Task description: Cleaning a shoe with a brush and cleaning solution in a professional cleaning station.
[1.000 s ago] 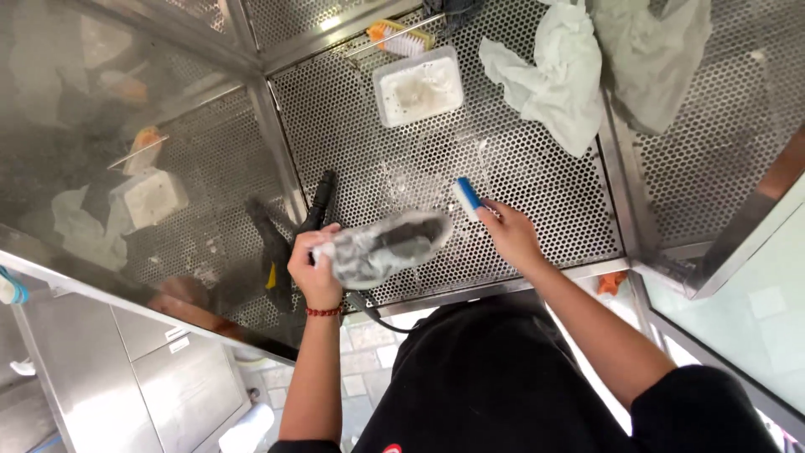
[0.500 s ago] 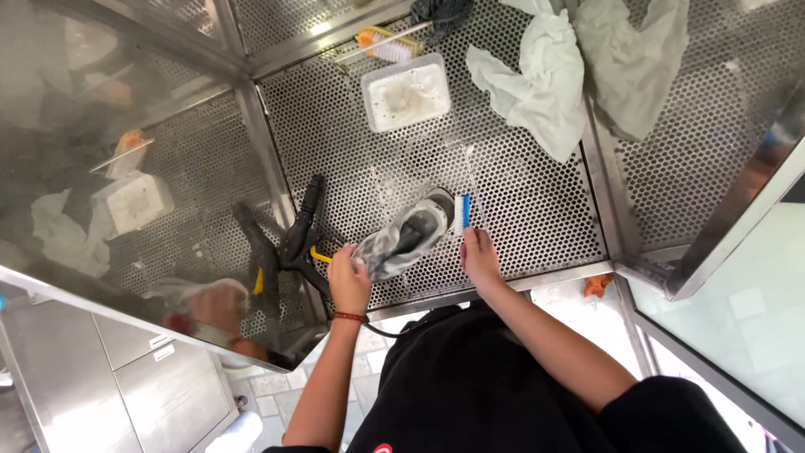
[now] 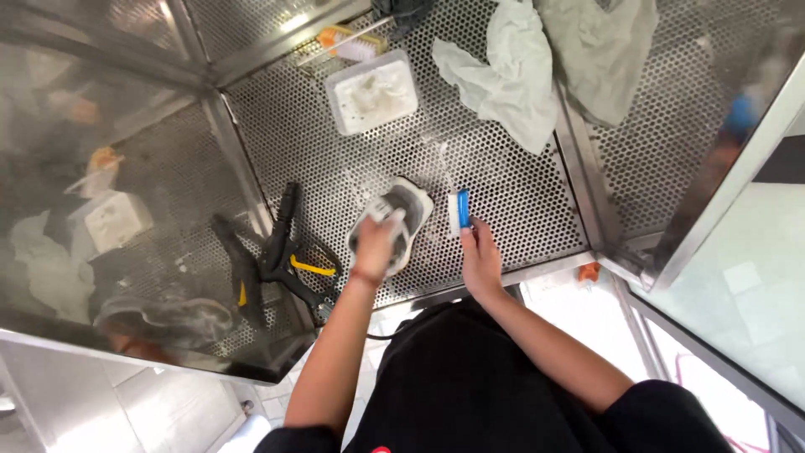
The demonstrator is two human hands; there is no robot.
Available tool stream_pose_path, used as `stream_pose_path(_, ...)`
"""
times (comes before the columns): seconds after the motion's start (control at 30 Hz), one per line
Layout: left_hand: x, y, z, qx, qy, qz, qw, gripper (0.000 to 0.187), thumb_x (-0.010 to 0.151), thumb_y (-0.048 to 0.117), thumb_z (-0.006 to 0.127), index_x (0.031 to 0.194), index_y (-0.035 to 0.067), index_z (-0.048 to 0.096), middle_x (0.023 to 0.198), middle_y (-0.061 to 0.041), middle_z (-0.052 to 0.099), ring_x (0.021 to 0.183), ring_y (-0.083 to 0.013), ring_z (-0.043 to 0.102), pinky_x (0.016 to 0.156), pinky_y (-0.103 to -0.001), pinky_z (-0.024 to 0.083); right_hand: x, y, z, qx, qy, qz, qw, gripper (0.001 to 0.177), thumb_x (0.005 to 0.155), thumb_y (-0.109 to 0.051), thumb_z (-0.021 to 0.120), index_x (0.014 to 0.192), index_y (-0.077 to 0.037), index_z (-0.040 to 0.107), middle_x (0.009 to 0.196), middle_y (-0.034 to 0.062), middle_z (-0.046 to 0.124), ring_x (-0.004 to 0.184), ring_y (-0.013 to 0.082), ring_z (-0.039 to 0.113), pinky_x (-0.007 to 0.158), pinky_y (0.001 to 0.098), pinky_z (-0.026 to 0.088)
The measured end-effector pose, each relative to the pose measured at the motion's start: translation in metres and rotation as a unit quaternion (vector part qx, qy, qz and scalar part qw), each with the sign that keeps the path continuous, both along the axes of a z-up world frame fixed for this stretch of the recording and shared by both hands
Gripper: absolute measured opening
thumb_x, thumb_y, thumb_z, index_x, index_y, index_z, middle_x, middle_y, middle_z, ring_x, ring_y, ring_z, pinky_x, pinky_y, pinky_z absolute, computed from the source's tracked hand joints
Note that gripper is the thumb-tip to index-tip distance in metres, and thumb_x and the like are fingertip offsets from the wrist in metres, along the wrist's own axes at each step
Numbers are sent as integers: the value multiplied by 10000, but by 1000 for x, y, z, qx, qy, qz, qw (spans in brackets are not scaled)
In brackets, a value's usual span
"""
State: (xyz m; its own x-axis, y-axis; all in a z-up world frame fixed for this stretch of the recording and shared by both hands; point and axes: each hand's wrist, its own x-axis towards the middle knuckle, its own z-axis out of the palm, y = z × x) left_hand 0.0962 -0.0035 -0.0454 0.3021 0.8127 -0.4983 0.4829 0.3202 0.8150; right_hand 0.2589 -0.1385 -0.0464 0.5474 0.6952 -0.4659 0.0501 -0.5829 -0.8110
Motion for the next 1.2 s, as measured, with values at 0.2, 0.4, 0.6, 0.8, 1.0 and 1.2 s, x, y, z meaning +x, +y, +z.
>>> stream_pose_path(0.2, -68, -26, 8, -105, -422, 237, 869, 352, 1058, 202, 593, 1336, -13, 589, 1191, -100, 690, 1000, -195, 662, 831, -345, 515, -13, 3, 20, 181, -65, 74, 978, 407, 998, -302, 646, 1283, -18, 586, 774, 79, 651, 618, 154, 601, 581, 311, 484)
stream_pose_path(0.4, -37, -43, 88, -86, -450, 272, 846, 435, 1037, 329, 541, 1320, 0, 572, 1221, -107, 687, 1077, -216, 679, 954, -391, 539, -35, 66, 115, 345, -194, 190, 899, 401, 965, -249, 732, 1287, -48, 604, 807, 48, 666, 627, 157, 645, 565, 302, 508)
stream_pose_path(0.6, -69, -56, 41, -102, -551, 316, 765, 434, 1099, 384, 531, 1358, 39, 573, 1258, -106, 673, 1103, -239, 661, 964, -418, 509, -38, 53, 87, 355, -319, 268, 837, 462, 872, -244, 815, 1282, -63, 702, 677, 24, 590, 499, 154, 548, 457, 324, 429)
stream_pose_path(0.8, -55, -60, 66, -97, -565, 333, 749, 488, 1078, 434, 520, 1400, 68, 533, 1334, -86, 641, 1201, -234, 616, 1044, -417, 488, -53, 67, 110, 362, -324, 258, 835, 459, 869, -261, 826, 1274, -71, 724, 678, 31, 568, 506, 164, 526, 477, 327, 419)
stream_pose_path(1.0, -65, -54, 57, -94, -589, 329, 732, 499, 1088, 431, 504, 1442, 79, 511, 1376, -91, 626, 1226, -243, 589, 1009, -411, 443, -42, 64, 95, 333, -355, 279, 828, 442, 835, -289, 852, 1227, -103, 765, 621, 18, 542, 454, 153, 498, 428, 332, 395)
stream_pose_path(1.2, -55, -62, 79, -75, -569, 299, 762, 484, 1084, 383, 504, 1437, 52, 504, 1393, -100, 615, 1301, -252, 573, 1149, -434, 440, -52, 65, 119, 408, -392, 280, 775, 436, 833, -314, 846, 1228, -150, 758, 646, -10, 511, 491, 142, 481, 462, 323, 400)
